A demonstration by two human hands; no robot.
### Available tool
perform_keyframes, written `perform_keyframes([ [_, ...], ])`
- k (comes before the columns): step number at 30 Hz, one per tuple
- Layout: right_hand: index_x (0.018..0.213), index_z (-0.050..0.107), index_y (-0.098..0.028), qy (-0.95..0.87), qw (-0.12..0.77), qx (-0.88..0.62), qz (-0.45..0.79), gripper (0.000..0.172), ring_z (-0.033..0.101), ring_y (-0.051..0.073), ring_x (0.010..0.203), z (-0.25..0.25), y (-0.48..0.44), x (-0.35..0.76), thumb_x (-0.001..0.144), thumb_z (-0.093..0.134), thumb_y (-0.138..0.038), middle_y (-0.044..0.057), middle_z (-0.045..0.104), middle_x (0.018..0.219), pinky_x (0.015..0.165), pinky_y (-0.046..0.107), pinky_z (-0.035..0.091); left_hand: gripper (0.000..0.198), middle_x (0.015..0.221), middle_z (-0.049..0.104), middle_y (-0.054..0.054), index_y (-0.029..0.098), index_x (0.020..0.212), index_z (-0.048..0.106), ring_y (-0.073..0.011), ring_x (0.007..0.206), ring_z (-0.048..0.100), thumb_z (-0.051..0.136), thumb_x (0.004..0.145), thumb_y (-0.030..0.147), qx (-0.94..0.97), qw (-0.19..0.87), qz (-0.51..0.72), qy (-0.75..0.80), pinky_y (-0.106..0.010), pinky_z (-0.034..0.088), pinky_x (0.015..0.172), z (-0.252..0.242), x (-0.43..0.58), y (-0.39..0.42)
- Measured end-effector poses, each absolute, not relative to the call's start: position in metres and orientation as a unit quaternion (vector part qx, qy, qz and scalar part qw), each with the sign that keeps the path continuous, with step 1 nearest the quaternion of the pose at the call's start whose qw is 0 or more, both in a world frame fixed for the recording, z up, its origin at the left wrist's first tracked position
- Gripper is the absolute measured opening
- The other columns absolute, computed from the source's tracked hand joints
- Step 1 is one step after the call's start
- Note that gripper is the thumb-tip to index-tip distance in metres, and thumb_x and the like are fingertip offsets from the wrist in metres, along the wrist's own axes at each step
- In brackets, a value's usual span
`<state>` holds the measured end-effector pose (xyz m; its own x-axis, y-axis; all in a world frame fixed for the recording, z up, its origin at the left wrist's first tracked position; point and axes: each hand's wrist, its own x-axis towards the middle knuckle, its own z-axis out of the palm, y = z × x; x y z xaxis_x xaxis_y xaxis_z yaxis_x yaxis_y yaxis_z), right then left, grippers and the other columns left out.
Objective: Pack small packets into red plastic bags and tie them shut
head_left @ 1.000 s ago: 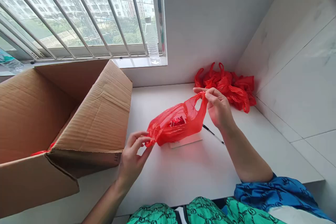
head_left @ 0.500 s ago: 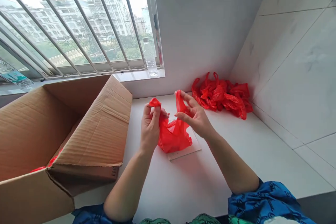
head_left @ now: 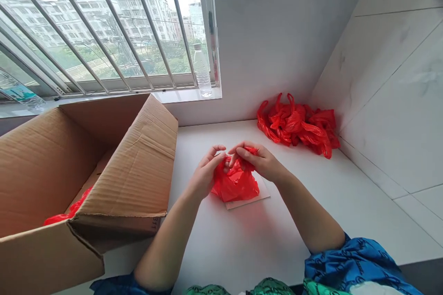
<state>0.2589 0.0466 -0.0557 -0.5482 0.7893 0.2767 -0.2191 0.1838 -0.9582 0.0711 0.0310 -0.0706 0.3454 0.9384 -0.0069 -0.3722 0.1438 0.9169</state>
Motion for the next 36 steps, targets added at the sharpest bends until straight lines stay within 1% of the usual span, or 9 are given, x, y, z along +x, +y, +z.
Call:
perform_keyframes([
  [3, 0.097, 0.065, -0.022, -0.748, 0.405, -0.239, 0.469, 0.016, 0.064, 0.016, 0.083, -0.056, 0.044, 0.262, 0.096, 0.057, -0.035, 0.004, 0.064, 0.095, 0.075, 0.031, 0.053, 0.028, 0.079, 0.059, 0.002, 0.024, 0.111, 0.054, -0.0095, 0.068, 0.055, 0.063, 0.091, 0.042, 0.458, 0.666, 0.482, 0.338, -0.02, 0.044, 0.065, -0.07, 0.07, 0.03],
  [7, 0.096, 0.062, -0.021, -0.815, 0.44, -0.328, 0.187, 0.008, 0.055, 0.01, 0.07, -0.063, 0.043, 0.258, 0.092, 0.055, -0.019, 0.005, 0.053, 0.107, 0.062, 0.026, 0.047, 0.034, 0.072, 0.06, 0.002, 0.023, 0.118, 0.058, -0.0105, 0.067, 0.055, 0.057, 0.094, 0.047, 0.531, 0.604, 0.459, 0.377, -0.021, 0.045, 0.068, -0.064, 0.074, 0.026],
  [11, 0.095, 0.051, -0.021, -0.814, 0.462, -0.347, 0.065, 0.009, 0.05, 0.011, 0.066, -0.067, 0.046, 0.255, 0.091, 0.059, -0.022, 0.004, 0.053, 0.101, 0.055, 0.023, 0.04, 0.046, 0.077, 0.065, -0.002, 0.019, 0.12, 0.064, -0.0136, 0.07, 0.058, 0.044, 0.098, 0.054, 0.551, 0.604, 0.43, 0.382, -0.025, 0.046, 0.071, -0.063, 0.076, 0.026],
  [17, 0.073, 0.046, -0.021, -0.831, 0.455, -0.307, -0.086, 0.028, 0.04, 0.012, 0.062, -0.058, 0.04, 0.268, 0.092, 0.063, -0.032, -0.001, 0.051, 0.075, 0.058, 0.027, 0.031, 0.04, 0.077, 0.066, -0.003, 0.016, 0.099, 0.075, -0.0128, 0.07, 0.057, 0.057, 0.092, 0.051, 0.529, 0.562, 0.489, 0.406, -0.022, 0.045, 0.065, -0.069, 0.072, 0.024],
  [23, 0.06, 0.034, -0.019, -0.894, 0.275, -0.313, 0.167, 0.041, 0.028, 0.01, 0.057, -0.057, 0.013, 0.294, 0.096, 0.053, -0.028, -0.005, 0.034, 0.06, 0.054, 0.026, 0.024, 0.032, 0.1, 0.073, -0.007, 0.019, 0.093, 0.078, -0.0185, 0.098, 0.063, 0.067, 0.087, 0.048, 0.487, 0.428, 0.622, 0.439, -0.03, 0.049, 0.094, -0.087, 0.055, 0.041],
  [27, 0.06, 0.035, -0.019, -0.84, 0.166, -0.357, 0.374, 0.047, 0.034, 0.009, 0.057, -0.07, 0.008, 0.325, 0.094, 0.056, -0.042, -0.004, 0.04, 0.062, 0.052, 0.024, 0.026, 0.035, 0.101, 0.072, -0.008, 0.017, 0.092, 0.076, -0.0164, 0.092, 0.063, 0.071, 0.081, 0.05, 0.375, 0.43, 0.68, 0.461, -0.035, 0.049, 0.099, -0.112, 0.041, 0.05],
  [29, 0.065, 0.046, -0.02, -0.802, 0.145, -0.372, 0.444, 0.043, 0.045, 0.011, 0.06, -0.083, 0.011, 0.34, 0.094, 0.055, -0.05, -0.002, 0.05, 0.066, 0.053, 0.024, 0.034, 0.039, 0.106, 0.071, -0.008, 0.018, 0.109, 0.072, -0.0175, 0.097, 0.064, 0.067, 0.085, 0.049, 0.391, 0.434, 0.663, 0.468, -0.037, 0.048, 0.101, -0.124, 0.036, 0.042],
  [33, 0.102, 0.064, -0.022, -0.769, 0.24, -0.469, 0.363, 0.034, 0.063, 0.021, 0.091, -0.113, 0.015, 0.353, 0.094, 0.053, -0.053, 0.006, 0.067, 0.1, 0.077, 0.033, 0.052, 0.058, 0.134, 0.059, -0.009, 0.028, 0.148, 0.037, -0.0224, 0.124, 0.056, 0.048, 0.097, 0.051, 0.512, 0.418, 0.552, 0.508, -0.044, 0.041, 0.109, -0.14, 0.022, 0.013],
  [36, 0.141, 0.047, -0.027, -0.811, 0.276, -0.465, 0.222, 0.061, 0.053, 0.029, 0.127, -0.133, 0.015, 0.337, 0.088, 0.064, -0.051, 0.011, 0.05, 0.143, 0.098, 0.045, 0.051, 0.056, 0.149, 0.043, -0.011, 0.027, 0.146, 0.041, -0.0268, 0.138, 0.041, 0.044, 0.097, 0.053, 0.642, 0.335, 0.412, 0.553, -0.049, 0.031, 0.115, -0.142, 0.016, -0.002],
])
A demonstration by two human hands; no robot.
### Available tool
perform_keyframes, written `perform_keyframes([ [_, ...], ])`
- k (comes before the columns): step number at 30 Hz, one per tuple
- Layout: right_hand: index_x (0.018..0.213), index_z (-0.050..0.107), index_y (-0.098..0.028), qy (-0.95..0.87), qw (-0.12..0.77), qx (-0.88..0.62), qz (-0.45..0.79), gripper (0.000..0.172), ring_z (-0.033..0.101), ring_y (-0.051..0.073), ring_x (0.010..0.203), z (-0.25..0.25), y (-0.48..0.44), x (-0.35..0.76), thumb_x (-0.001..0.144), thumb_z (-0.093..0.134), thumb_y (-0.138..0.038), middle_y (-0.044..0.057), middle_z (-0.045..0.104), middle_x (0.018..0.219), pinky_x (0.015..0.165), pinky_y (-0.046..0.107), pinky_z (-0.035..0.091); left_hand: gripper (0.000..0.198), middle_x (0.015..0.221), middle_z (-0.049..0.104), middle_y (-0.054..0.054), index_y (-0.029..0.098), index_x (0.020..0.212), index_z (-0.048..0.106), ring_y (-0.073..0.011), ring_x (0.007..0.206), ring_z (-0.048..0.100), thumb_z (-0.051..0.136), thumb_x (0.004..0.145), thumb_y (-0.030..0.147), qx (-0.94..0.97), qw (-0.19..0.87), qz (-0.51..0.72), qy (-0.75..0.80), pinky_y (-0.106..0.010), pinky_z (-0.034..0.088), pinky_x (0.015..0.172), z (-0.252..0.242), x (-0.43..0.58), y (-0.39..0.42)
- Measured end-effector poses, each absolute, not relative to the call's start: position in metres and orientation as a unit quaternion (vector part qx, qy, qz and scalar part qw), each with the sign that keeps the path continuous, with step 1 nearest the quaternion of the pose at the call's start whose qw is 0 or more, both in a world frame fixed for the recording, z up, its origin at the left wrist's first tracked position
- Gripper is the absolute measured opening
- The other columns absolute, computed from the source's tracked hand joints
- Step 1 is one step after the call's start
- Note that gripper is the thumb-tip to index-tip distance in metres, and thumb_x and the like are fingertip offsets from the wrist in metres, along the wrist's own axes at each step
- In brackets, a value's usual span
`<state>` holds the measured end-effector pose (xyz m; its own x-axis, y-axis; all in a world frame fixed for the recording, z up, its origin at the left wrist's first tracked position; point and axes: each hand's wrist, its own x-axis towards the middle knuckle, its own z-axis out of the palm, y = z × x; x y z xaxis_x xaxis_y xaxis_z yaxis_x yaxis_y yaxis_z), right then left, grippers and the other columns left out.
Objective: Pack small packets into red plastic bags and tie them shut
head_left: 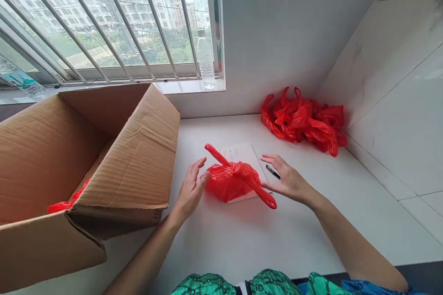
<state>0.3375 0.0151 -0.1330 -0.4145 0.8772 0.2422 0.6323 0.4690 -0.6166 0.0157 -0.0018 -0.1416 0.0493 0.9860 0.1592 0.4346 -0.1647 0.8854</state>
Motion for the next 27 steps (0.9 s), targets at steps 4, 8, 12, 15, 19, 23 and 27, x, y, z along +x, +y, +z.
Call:
perform_keyframes([
  [4, 0.159, 0.011, -0.026, -0.872, 0.292, -0.363, 0.15, 0.09, 0.034, 0.031, 0.145, -0.157, 0.026, 0.291, 0.089, 0.062, -0.051, 0.014, 0.029, 0.16, 0.114, 0.05, 0.039, 0.062, 0.151, 0.041, -0.013, 0.025, 0.146, 0.04, -0.0302, 0.139, 0.038, 0.055, 0.092, 0.051, 0.778, 0.18, 0.298, 0.523, -0.051, 0.029, 0.116, -0.135, 0.035, 0.0],
  [8, 0.159, 0.007, -0.016, -0.883, 0.289, -0.352, 0.114, 0.084, 0.028, 0.028, 0.148, -0.185, 0.044, 0.255, 0.095, 0.051, -0.047, 0.018, 0.03, 0.159, 0.12, 0.049, 0.032, 0.057, 0.149, 0.045, -0.013, 0.021, 0.145, 0.042, -0.0294, 0.142, 0.036, 0.052, 0.094, 0.044, 0.829, 0.083, 0.251, 0.492, -0.052, 0.019, 0.121, -0.147, 0.057, 0.014],
  [12, 0.157, 0.02, -0.011, -0.899, 0.202, -0.38, 0.087, 0.076, 0.024, 0.029, 0.15, -0.206, 0.047, 0.248, 0.095, 0.049, -0.046, 0.017, 0.03, 0.16, 0.122, 0.052, 0.024, 0.061, 0.153, 0.042, -0.015, 0.015, 0.146, 0.041, -0.0298, 0.146, 0.031, 0.049, 0.095, 0.048, 0.827, 0.064, 0.208, 0.519, -0.052, 0.019, 0.122, -0.179, 0.054, 0.02],
  [15, 0.155, 0.025, -0.008, -0.904, 0.182, -0.381, 0.067, 0.074, 0.022, 0.028, 0.15, -0.212, 0.043, 0.249, 0.095, 0.049, -0.044, 0.017, 0.029, 0.16, 0.123, 0.052, 0.022, 0.065, 0.154, 0.041, -0.014, 0.013, 0.149, 0.037, -0.0296, 0.147, 0.029, 0.047, 0.096, 0.05, 0.833, 0.059, 0.193, 0.515, -0.051, 0.016, 0.123, -0.198, 0.048, 0.02],
  [19, 0.156, 0.022, -0.012, -0.903, 0.192, -0.379, 0.069, 0.073, 0.026, 0.028, 0.149, -0.213, 0.041, 0.247, 0.095, 0.048, -0.042, 0.016, 0.031, 0.159, 0.122, 0.053, 0.024, 0.066, 0.155, 0.04, -0.013, 0.015, 0.153, 0.031, -0.0283, 0.148, 0.029, 0.043, 0.098, 0.049, 0.835, 0.066, 0.189, 0.512, -0.049, 0.018, 0.123, -0.208, 0.047, 0.02],
  [23, 0.156, 0.025, -0.012, -0.898, 0.204, -0.383, 0.064, 0.071, 0.029, 0.028, 0.148, -0.215, 0.041, 0.246, 0.095, 0.049, -0.041, 0.015, 0.035, 0.157, 0.122, 0.052, 0.024, 0.065, 0.156, 0.039, -0.012, 0.015, 0.153, 0.033, -0.0282, 0.147, 0.029, 0.043, 0.098, 0.05, 0.835, 0.072, 0.186, 0.513, -0.049, 0.017, 0.123, -0.208, 0.047, 0.021],
  [27, 0.156, 0.025, -0.014, -0.898, 0.213, -0.38, 0.068, 0.072, 0.029, 0.028, 0.147, -0.214, 0.041, 0.247, 0.095, 0.05, -0.041, 0.014, 0.037, 0.157, 0.121, 0.053, 0.025, 0.062, 0.154, 0.042, -0.011, 0.019, 0.151, 0.036, -0.0287, 0.145, 0.033, 0.046, 0.097, 0.049, 0.831, 0.088, 0.204, 0.51, -0.05, 0.019, 0.123, -0.204, 0.047, 0.021],
])
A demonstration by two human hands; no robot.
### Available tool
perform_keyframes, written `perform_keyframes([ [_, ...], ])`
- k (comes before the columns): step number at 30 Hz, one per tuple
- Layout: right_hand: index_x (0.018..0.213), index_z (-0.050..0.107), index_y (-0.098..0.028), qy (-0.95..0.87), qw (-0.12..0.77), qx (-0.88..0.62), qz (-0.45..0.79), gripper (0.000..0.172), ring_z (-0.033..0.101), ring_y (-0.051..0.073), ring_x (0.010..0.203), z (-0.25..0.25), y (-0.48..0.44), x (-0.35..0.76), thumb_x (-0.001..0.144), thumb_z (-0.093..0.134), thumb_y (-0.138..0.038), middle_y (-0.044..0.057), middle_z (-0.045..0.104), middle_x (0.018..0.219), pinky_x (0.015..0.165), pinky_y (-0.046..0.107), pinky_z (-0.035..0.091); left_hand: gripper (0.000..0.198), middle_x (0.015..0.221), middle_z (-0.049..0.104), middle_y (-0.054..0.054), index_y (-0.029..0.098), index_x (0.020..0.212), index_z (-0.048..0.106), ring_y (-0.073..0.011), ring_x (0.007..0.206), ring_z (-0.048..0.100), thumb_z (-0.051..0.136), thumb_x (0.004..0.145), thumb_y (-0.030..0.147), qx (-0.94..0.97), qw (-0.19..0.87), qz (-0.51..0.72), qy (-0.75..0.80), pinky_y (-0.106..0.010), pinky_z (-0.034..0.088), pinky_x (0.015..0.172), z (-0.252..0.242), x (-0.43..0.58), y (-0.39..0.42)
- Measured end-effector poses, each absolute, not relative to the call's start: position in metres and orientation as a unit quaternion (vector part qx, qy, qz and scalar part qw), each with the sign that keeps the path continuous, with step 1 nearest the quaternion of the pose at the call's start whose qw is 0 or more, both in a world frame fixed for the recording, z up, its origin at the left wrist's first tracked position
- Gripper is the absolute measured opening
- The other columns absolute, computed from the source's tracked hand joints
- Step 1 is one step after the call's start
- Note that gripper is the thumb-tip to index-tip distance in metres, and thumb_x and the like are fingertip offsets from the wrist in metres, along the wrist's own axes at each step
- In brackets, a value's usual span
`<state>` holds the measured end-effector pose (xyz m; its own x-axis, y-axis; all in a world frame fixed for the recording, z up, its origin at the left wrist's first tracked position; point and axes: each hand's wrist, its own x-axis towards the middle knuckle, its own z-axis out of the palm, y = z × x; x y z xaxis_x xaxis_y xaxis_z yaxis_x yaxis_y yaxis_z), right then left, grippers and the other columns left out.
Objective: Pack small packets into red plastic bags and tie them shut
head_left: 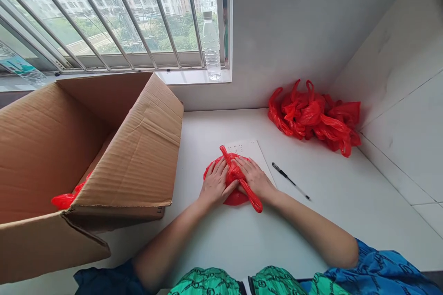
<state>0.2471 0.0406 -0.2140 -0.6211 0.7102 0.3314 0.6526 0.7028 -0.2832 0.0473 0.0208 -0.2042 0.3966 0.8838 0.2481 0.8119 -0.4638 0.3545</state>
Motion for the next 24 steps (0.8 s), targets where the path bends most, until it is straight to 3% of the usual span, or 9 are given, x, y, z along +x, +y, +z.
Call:
perform_keyframes([
  [3, 0.156, 0.025, -0.018, -0.891, 0.249, -0.362, 0.11, 0.072, 0.032, 0.029, 0.145, -0.206, 0.041, 0.25, 0.093, 0.053, -0.04, 0.014, 0.037, 0.156, 0.12, 0.054, 0.027, 0.057, 0.15, 0.046, -0.011, 0.022, 0.145, 0.044, -0.0288, 0.141, 0.038, 0.051, 0.095, 0.048, 0.818, 0.123, 0.248, 0.505, -0.049, 0.023, 0.121, -0.197, 0.047, 0.018],
  [5, 0.151, 0.035, -0.022, -0.868, 0.313, -0.348, 0.166, 0.065, 0.043, 0.028, 0.138, -0.198, 0.041, 0.253, 0.092, 0.057, -0.039, 0.014, 0.045, 0.151, 0.114, 0.052, 0.035, 0.05, 0.146, 0.049, -0.012, 0.022, 0.138, 0.051, -0.0286, 0.137, 0.043, 0.054, 0.093, 0.045, 0.797, 0.158, 0.301, 0.499, -0.048, 0.029, 0.117, -0.188, 0.046, 0.014],
  [8, 0.117, 0.063, -0.024, -0.817, 0.413, -0.328, 0.232, 0.031, 0.064, 0.025, 0.108, -0.184, 0.038, 0.26, 0.09, 0.063, -0.04, 0.008, 0.069, 0.114, 0.101, 0.047, 0.046, 0.036, 0.133, 0.058, -0.012, 0.022, 0.121, 0.059, -0.0281, 0.126, 0.052, 0.059, 0.09, 0.041, 0.756, 0.226, 0.369, 0.492, -0.045, 0.037, 0.109, -0.17, 0.047, 0.004],
  [10, 0.09, 0.066, -0.024, -0.803, 0.438, -0.31, 0.258, 0.019, 0.065, 0.021, 0.082, -0.176, 0.033, 0.263, 0.087, 0.067, -0.043, 0.001, 0.07, 0.082, 0.091, 0.043, 0.049, 0.034, 0.118, 0.065, -0.011, 0.021, 0.115, 0.06, -0.0264, 0.111, 0.06, 0.063, 0.088, 0.042, 0.727, 0.291, 0.385, 0.489, -0.041, 0.045, 0.098, -0.154, 0.05, -0.004],
  [14, 0.077, 0.066, -0.024, -0.804, 0.42, -0.281, 0.313, 0.025, 0.054, 0.017, 0.064, -0.163, 0.018, 0.264, 0.092, 0.061, -0.043, -0.001, 0.06, 0.064, 0.068, 0.034, 0.047, 0.044, 0.096, 0.068, -0.004, 0.021, 0.121, 0.058, -0.02, 0.085, 0.062, 0.068, 0.085, 0.044, 0.694, 0.421, 0.342, 0.474, -0.029, 0.048, 0.075, -0.118, 0.059, -0.022],
  [17, 0.07, 0.063, -0.022, -0.81, 0.403, -0.253, 0.342, 0.038, 0.052, 0.017, 0.061, -0.159, 0.007, 0.265, 0.098, 0.05, -0.044, 0.001, 0.06, 0.063, 0.062, 0.033, 0.044, 0.027, 0.072, 0.059, 0.001, 0.018, 0.096, 0.068, -0.0139, 0.067, 0.051, 0.064, 0.087, 0.043, 0.713, 0.432, 0.291, 0.469, -0.023, 0.038, 0.059, -0.085, 0.059, -0.039],
  [19, 0.069, 0.062, -0.022, -0.808, 0.396, -0.242, 0.362, 0.045, 0.054, 0.018, 0.062, -0.161, 0.004, 0.268, 0.1, 0.044, -0.048, 0.003, 0.062, 0.065, 0.061, 0.033, 0.044, 0.028, 0.062, 0.048, 0.002, 0.016, 0.078, 0.066, -0.0107, 0.059, 0.04, 0.062, 0.088, 0.042, 0.72, 0.431, 0.282, 0.465, -0.023, 0.03, 0.053, -0.061, 0.051, -0.055],
  [21, 0.07, 0.063, -0.022, -0.799, 0.391, -0.255, 0.378, 0.048, 0.057, 0.019, 0.063, -0.167, 0.003, 0.271, 0.1, 0.04, -0.051, 0.004, 0.064, 0.068, 0.059, 0.033, 0.045, 0.028, 0.062, 0.048, 0.002, 0.016, 0.077, 0.066, -0.0099, 0.057, 0.04, 0.063, 0.087, 0.043, 0.691, 0.461, 0.308, 0.464, -0.022, 0.03, 0.051, -0.035, 0.036, -0.074],
  [24, 0.072, 0.066, -0.022, -0.787, 0.385, -0.292, 0.383, 0.046, 0.062, 0.021, 0.066, -0.178, 0.004, 0.272, 0.101, 0.04, -0.047, 0.005, 0.066, 0.07, 0.062, 0.034, 0.048, 0.032, 0.076, 0.065, -0.003, 0.018, 0.089, 0.071, -0.0148, 0.062, 0.056, 0.069, 0.082, 0.049, 0.576, 0.493, 0.43, 0.49, -0.023, 0.043, 0.052, 0.004, 0.004, -0.099],
])
